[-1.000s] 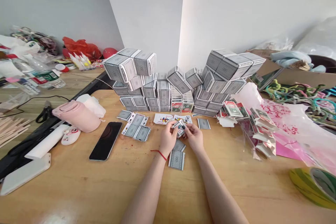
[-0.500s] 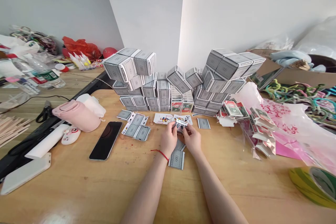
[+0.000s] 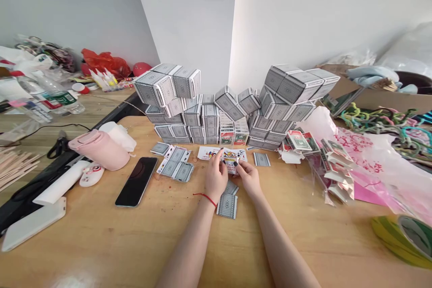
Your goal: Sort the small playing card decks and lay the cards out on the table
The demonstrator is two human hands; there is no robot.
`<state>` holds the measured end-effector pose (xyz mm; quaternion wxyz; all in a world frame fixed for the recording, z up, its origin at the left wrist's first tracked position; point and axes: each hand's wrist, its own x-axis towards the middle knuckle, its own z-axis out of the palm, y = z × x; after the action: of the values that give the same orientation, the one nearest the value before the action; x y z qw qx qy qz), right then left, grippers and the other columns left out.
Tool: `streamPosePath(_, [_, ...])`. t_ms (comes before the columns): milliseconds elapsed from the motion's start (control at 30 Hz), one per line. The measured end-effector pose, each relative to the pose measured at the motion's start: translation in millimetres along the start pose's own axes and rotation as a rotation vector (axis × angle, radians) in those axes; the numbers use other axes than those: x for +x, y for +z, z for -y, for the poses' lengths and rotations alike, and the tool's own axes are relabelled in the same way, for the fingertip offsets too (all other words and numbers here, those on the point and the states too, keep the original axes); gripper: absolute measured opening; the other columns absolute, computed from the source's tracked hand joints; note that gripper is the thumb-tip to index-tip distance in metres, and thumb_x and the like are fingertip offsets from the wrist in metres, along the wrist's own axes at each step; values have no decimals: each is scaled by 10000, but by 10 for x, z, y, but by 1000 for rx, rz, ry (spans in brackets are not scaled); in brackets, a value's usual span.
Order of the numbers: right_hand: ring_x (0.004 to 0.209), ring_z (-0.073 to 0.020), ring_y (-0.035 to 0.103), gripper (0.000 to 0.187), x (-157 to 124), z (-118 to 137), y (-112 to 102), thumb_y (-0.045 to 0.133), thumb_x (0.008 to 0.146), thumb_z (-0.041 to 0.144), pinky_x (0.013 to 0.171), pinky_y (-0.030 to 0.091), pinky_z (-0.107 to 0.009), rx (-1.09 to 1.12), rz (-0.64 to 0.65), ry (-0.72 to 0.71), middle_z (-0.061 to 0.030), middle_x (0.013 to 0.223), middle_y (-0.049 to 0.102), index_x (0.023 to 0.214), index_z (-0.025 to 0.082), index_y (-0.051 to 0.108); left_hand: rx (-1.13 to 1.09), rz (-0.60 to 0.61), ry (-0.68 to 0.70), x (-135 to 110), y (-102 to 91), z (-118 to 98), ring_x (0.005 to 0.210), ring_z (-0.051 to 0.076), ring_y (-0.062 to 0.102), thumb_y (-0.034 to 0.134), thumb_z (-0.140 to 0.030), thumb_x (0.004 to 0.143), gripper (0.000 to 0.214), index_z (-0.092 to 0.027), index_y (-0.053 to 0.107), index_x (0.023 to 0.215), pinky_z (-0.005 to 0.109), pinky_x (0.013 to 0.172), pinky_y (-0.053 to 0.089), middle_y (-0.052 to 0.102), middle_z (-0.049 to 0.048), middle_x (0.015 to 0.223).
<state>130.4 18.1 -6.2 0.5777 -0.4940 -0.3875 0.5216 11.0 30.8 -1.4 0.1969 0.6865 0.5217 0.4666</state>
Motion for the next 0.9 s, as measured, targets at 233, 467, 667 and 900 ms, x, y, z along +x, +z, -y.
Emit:
streamPosePath(233, [802, -206, 595, 336, -41, 37, 67, 603, 684, 417, 618, 503, -308, 325, 111, 115, -54, 917, 632, 941, 203, 581, -62, 18, 72, 31, -10, 3, 986, 173, 514, 402, -157, 824, 217, -196, 560, 967, 360, 877, 430, 559, 70, 1004])
streamPosePath(467, [830, -182, 590, 248, -71, 108, 102, 553, 729, 368, 634, 512, -315, 430, 220, 188, -19, 930, 620, 945, 245, 549, -70, -13, 78, 28, -23, 16, 981, 181, 519, 407, -161, 824, 222, -203, 579, 956, 381, 882, 423, 580, 67, 1009])
streamPosePath(667, [823, -183, 599, 231, -76, 132, 67, 597, 698, 323, 642, 511, -323, 470, 241, 212, -12, 956, 626, 910, 256, 537, -61, -49, 66, 19, -31, 4, 960, 179, 534, 389, -165, 834, 234, -200, 569, 980, 367, 862, 426, 606, 66, 987])
streamPosePath(900, [831, -198, 612, 284, -39, 112, 40, 579, 705, 361, 673, 506, -344, 456, 112, 172, -25, 978, 634, 961, 257, 516, -47, -150, -18, 10, -20, -9, 859, 179, 550, 472, -227, 794, 157, -168, 557, 913, 335, 760, 457, 593, 81, 891])
